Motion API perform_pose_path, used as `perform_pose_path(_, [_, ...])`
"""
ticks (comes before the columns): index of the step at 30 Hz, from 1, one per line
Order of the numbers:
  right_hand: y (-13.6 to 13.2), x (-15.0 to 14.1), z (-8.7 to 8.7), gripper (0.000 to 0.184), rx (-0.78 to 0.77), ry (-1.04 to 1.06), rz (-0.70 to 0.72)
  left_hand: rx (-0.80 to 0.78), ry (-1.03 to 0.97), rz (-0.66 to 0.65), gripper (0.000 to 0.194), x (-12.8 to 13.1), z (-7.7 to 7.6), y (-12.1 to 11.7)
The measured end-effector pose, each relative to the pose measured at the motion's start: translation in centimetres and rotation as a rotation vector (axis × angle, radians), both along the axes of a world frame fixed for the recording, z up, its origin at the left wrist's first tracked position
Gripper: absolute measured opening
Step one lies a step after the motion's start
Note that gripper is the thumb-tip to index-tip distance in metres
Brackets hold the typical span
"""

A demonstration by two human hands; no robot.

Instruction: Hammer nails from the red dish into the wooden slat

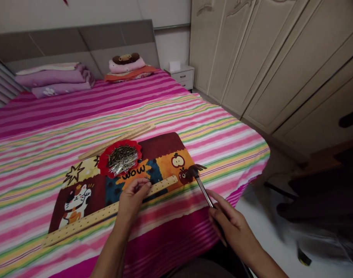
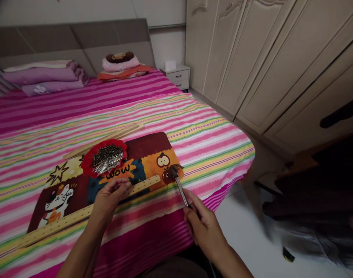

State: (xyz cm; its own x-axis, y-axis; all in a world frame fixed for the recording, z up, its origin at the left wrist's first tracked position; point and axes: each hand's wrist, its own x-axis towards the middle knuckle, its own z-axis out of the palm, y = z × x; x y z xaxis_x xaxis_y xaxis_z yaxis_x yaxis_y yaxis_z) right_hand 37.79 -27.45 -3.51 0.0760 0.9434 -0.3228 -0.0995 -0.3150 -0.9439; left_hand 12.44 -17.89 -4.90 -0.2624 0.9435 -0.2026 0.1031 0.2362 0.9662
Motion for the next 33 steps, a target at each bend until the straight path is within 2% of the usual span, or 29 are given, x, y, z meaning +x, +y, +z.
perform_pose_path(4, [-0.1, 0.0, -0.2, 0.053, -0.031, 0.048, -0.001, -0.027, 0.021, 0.042, 0.04, 0.5, -0.5, 0.1])
perform_pose_path(10, [0.0, 0.1, -0.1, 0.052, -0.035, 0.079, 0.006, -0.052, -0.079, 0.059, 0.045, 0.8, -1.6, 0.5])
perform_pose_path(16, [0.0, 0.2, -0.3, 0.058, -0.066, 0.103, 0.004, -0.052, 0.043, 0.036, 0.04, 0.9, -2.2, 0.7])
perform_pose_path(22, [-0.1, 0.2, -0.3, 0.056, -0.058, 0.112, 0.011, -0.055, 0.096, 0.028, 0.036, 1.2, -2.0, 0.6])
perform_pose_path(29, [-0.2, 0.2, 0.0, 0.052, -0.006, 0.036, 0.035, -0.034, 0.273, -0.019, 0.029, 1.1, -2.0, 0.1])
perform_pose_path(33, [-0.1, -0.1, 0.2, 0.052, 0.056, -0.009, 0.125, -0.019, 0.336, -0.03, 0.025, 1.3, -2.0, -0.1])
